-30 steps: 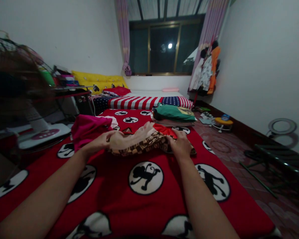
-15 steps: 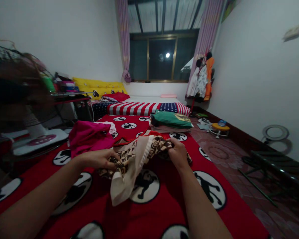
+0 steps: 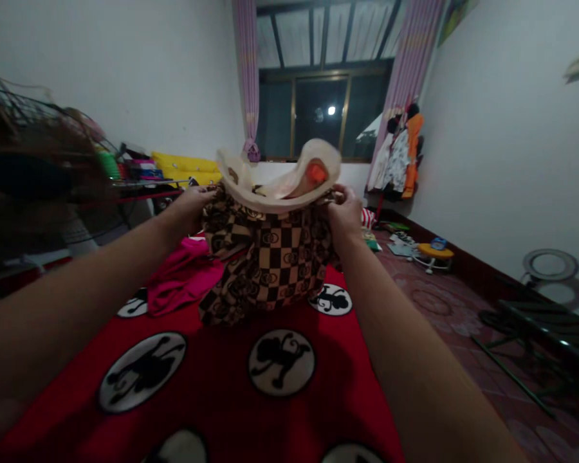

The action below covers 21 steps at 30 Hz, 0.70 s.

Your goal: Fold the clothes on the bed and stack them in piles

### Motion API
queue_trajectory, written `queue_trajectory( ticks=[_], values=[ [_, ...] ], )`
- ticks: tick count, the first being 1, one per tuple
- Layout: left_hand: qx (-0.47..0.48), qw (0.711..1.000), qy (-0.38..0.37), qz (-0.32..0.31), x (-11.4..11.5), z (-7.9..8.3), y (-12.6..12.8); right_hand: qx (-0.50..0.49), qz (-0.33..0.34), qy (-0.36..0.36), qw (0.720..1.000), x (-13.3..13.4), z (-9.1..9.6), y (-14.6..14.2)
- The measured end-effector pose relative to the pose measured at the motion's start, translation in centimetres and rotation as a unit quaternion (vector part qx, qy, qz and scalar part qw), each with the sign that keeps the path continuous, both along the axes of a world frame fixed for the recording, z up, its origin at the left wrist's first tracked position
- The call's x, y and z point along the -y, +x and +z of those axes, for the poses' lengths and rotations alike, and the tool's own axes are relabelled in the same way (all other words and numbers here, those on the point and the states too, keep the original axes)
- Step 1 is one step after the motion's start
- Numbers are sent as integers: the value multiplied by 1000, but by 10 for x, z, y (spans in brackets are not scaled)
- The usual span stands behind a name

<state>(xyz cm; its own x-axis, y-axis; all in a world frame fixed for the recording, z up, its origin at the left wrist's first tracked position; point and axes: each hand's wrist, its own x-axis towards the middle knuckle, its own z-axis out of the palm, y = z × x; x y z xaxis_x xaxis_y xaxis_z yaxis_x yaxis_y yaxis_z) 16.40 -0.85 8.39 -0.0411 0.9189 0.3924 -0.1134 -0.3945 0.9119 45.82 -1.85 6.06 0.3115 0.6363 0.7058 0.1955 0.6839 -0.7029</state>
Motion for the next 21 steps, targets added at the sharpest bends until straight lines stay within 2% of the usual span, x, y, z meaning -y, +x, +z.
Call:
queue_trajectory(
  ticks=[2, 4, 5, 6, 7, 9, 12, 14, 17, 19, 21],
  values=[
    [-40, 996, 20, 77, -24, -14, -2, 25, -12, -67, 997, -15, -6, -3],
    [-150, 966, 42, 207, -34, -40, -9, 79, -56, -90, 991, -16, -29, -3],
    [-211, 945, 53, 245, -33, -56, -12, 113, -70, -90, 987, -12, -47, -2],
    [-276, 924, 69, 254, -30, -74, -15, 146, -83, -91, 982, -7, -68, 0],
    [-331, 910, 91, 235, -23, -91, -16, 183, -97, -99, 973, 0, -90, 3],
    [-380, 900, 109, 185, -4, -121, -14, 243, -120, -136, 953, 15, -132, 10],
    [-441, 884, 116, 107, 33, -149, -5, 322, -159, -209, 910, 31, -176, 18],
    [-486, 865, 92, 81, 55, -157, -1, 370, -183, -246, 877, 36, -187, 20],
    [-555, 825, 61, 91, 80, -164, -1, 432, -170, -263, 846, 39, -186, 19],
    [-594, 796, 66, 93, 88, -168, -3, 446, -130, -248, 850, 41, -182, 16],
    [-622, 774, 93, 74, 91, -172, -5, 424, -81, -221, 875, 42, -180, 12]
  ],
)
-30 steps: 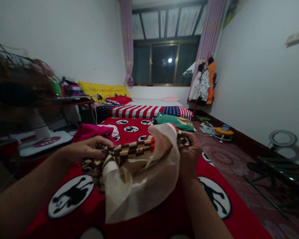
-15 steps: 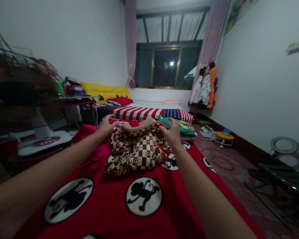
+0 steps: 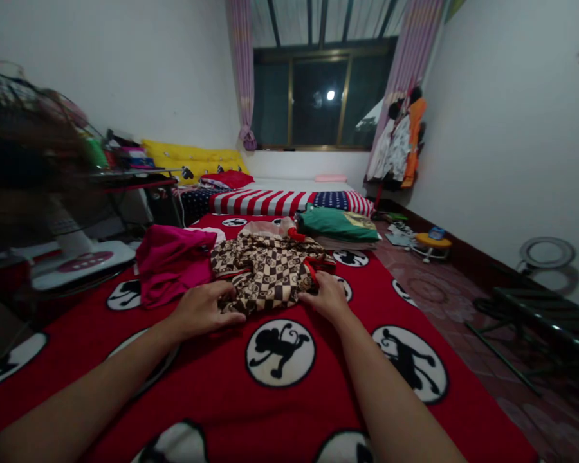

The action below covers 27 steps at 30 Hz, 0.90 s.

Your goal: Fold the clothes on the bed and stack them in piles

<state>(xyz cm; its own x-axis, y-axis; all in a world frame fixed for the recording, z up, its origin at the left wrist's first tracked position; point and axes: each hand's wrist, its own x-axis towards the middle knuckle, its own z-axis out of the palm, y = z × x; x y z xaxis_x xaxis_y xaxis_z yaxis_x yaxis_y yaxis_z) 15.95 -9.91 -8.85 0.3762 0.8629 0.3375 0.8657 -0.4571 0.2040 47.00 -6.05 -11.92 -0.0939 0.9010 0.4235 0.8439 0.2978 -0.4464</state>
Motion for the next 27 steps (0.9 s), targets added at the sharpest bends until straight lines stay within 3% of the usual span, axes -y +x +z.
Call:
queue_trajectory(
  ticks=[4, 7, 9, 11, 14, 18, 20, 22, 24, 25, 27],
  values=[
    [4, 999, 3, -39, -4, -4, -1, -153, 60, 31, 986, -1, 2, -8],
    [114, 993, -6, -2, -16, -3, -5, -289, 43, 48, 955, -3, 6, -7],
    [238, 971, -8, 23, -26, -3, -11, -376, 8, 72, 924, -2, 11, -4],
    [373, 927, -20, 31, -36, -3, -18, -429, -35, 96, 898, 1, 17, 1],
    [532, 844, -66, 29, -44, -4, -26, -438, -90, 138, 884, 9, 29, 8],
    [656, 741, -145, 17, -42, -2, -31, -473, -109, 183, 855, 15, 40, 20],
    [683, 713, -155, 13, -41, -1, -33, -492, -104, 149, 851, 12, 38, 32],
    [686, 711, -154, 25, -42, -2, -36, -455, -108, 81, 880, 7, 31, 48],
    [665, 731, -141, 64, -45, -5, -40, -342, -159, 44, 925, 3, 23, 63],
    [648, 747, -118, 88, -47, -6, -42, -275, -198, 54, 939, 2, 20, 67],
    [608, 782, -32, 131, -50, -8, -46, -163, -268, 117, 942, 4, 20, 70]
  ],
)
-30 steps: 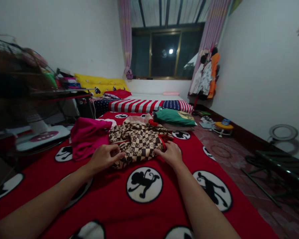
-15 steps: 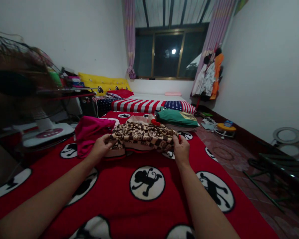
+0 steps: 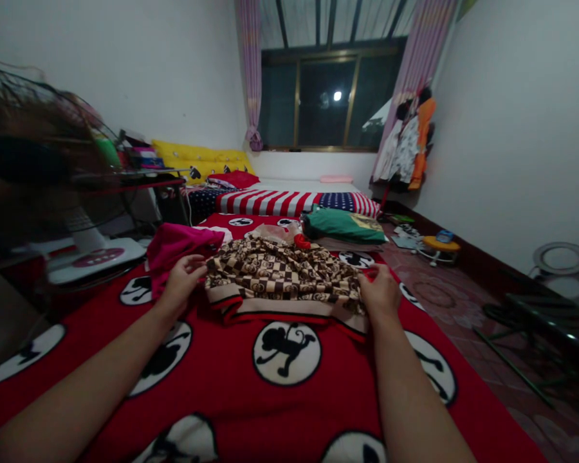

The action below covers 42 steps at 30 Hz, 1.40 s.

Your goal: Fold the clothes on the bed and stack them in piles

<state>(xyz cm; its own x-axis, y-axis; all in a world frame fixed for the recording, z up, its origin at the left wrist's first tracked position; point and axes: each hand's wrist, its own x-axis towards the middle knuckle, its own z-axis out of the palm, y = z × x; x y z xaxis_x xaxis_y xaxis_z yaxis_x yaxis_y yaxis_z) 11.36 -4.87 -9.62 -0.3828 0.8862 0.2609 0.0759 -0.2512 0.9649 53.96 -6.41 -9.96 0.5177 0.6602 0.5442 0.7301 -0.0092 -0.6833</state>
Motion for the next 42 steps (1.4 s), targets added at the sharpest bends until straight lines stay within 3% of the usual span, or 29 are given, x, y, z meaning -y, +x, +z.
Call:
queue_trajectory(
  ticks=[2, 3, 5, 6, 8, 10, 12, 15, 19, 23, 26, 29, 32, 34, 35, 36, 38, 40, 42],
  values=[
    [-70, 992, 76, 74, 1, 2, -1, 65, -27, 55, 996, 6, 5, -8],
    [-108, 984, 113, 90, 5, 5, 0, 80, 1, 80, 994, 10, 9, -16],
    [-185, 968, 156, 61, 14, 10, 4, 77, 128, 72, 986, 19, 16, -32],
    [-225, 961, 159, 16, 20, 12, 7, 69, 212, 31, 974, 23, 18, -40],
    [-297, 938, 126, -126, 31, 15, 14, 68, 362, -97, 925, 29, 17, -52],
    [-365, 885, 89, -275, 38, 15, 20, 109, 436, -190, 873, 32, 13, -59],
    [-436, 817, 88, -367, 40, 14, 24, 162, 449, -207, 854, 32, 8, -63],
    [-527, 754, 118, -374, 38, 12, 26, 222, 427, -184, 857, 30, 5, -68],
    [-578, 739, 142, -316, 35, 6, 28, 273, 404, -146, 861, 28, 6, -76],
    [-600, 726, 158, -296, 31, -1, 33, 237, 395, -129, 878, 26, 5, -77],
    [-610, 734, 135, -265, 32, 1, 36, 199, 413, -136, 878, 23, 3, -76],
    [-572, 774, 87, -257, 37, 11, 34, 165, 436, -159, 871, 27, 7, -76],
    [-423, 819, -8, -388, 42, 23, 23, 50, 511, -233, 826, 39, 20, -76],
    [-281, 820, -71, -494, 42, 28, 13, -57, 574, -274, 769, 46, 29, -74],
    [-215, 820, -91, -523, 40, 29, 9, -93, 586, -272, 758, 47, 32, -72],
    [-160, 829, -99, -527, 39, 29, 6, -110, 576, -255, 769, 46, 34, -69],
    [-96, 875, -75, -468, 34, 28, 4, -81, 494, -203, 841, 39, 32, -62],
    [-129, 919, -29, -371, 31, 24, 8, 2, 370, -166, 914, 29, 24, -54],
    [-235, 922, 0, -307, 30, 21, 13, 90, 281, -179, 939, 19, 14, -46]
  ],
)
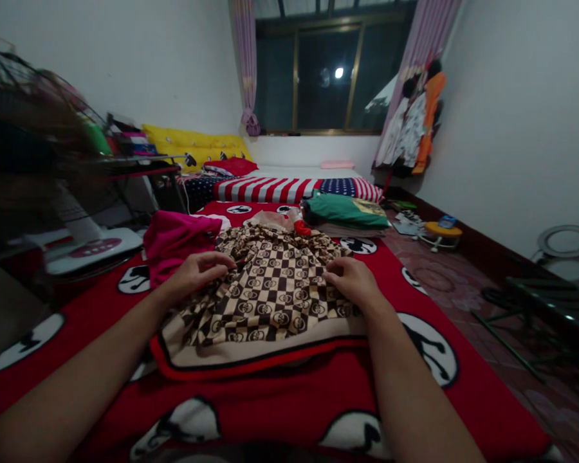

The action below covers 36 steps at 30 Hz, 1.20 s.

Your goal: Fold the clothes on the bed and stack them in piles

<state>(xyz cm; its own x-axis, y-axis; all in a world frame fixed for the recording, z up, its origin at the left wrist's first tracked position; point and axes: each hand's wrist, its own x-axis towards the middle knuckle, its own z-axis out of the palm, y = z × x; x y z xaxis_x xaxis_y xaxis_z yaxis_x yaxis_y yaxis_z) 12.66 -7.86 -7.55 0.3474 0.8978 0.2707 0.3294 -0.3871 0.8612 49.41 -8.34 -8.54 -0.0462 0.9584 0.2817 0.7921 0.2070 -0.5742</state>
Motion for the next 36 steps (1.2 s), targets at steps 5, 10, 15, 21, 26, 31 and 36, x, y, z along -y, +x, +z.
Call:
queue_trajectory(
  ticks=[5, 10, 15, 21, 26, 31, 36],
  values=[
    [-212, 964, 127, -94, 1, -13, 10, 138, 22, -6, 990, -5, -12, 8],
    [-264, 939, 189, -113, -2, -24, 14, 152, 28, -19, 988, -5, -12, 6],
    [-269, 943, 168, -104, -2, -19, 16, 116, 10, -52, 992, -5, -11, 11],
    [-433, 873, -76, -213, -5, 45, 20, -24, 164, -177, 970, 9, 4, 16],
    [-466, 875, 74, -108, -20, 63, 67, -68, -42, 16, 997, -1, 2, 19],
    [-443, 878, 177, 16, -31, -11, 106, 48, -220, 79, 971, -15, -18, 39],
    [-456, 871, 178, 44, -34, -55, 108, 139, -200, -1, 970, -17, -28, 43]
  ],
)
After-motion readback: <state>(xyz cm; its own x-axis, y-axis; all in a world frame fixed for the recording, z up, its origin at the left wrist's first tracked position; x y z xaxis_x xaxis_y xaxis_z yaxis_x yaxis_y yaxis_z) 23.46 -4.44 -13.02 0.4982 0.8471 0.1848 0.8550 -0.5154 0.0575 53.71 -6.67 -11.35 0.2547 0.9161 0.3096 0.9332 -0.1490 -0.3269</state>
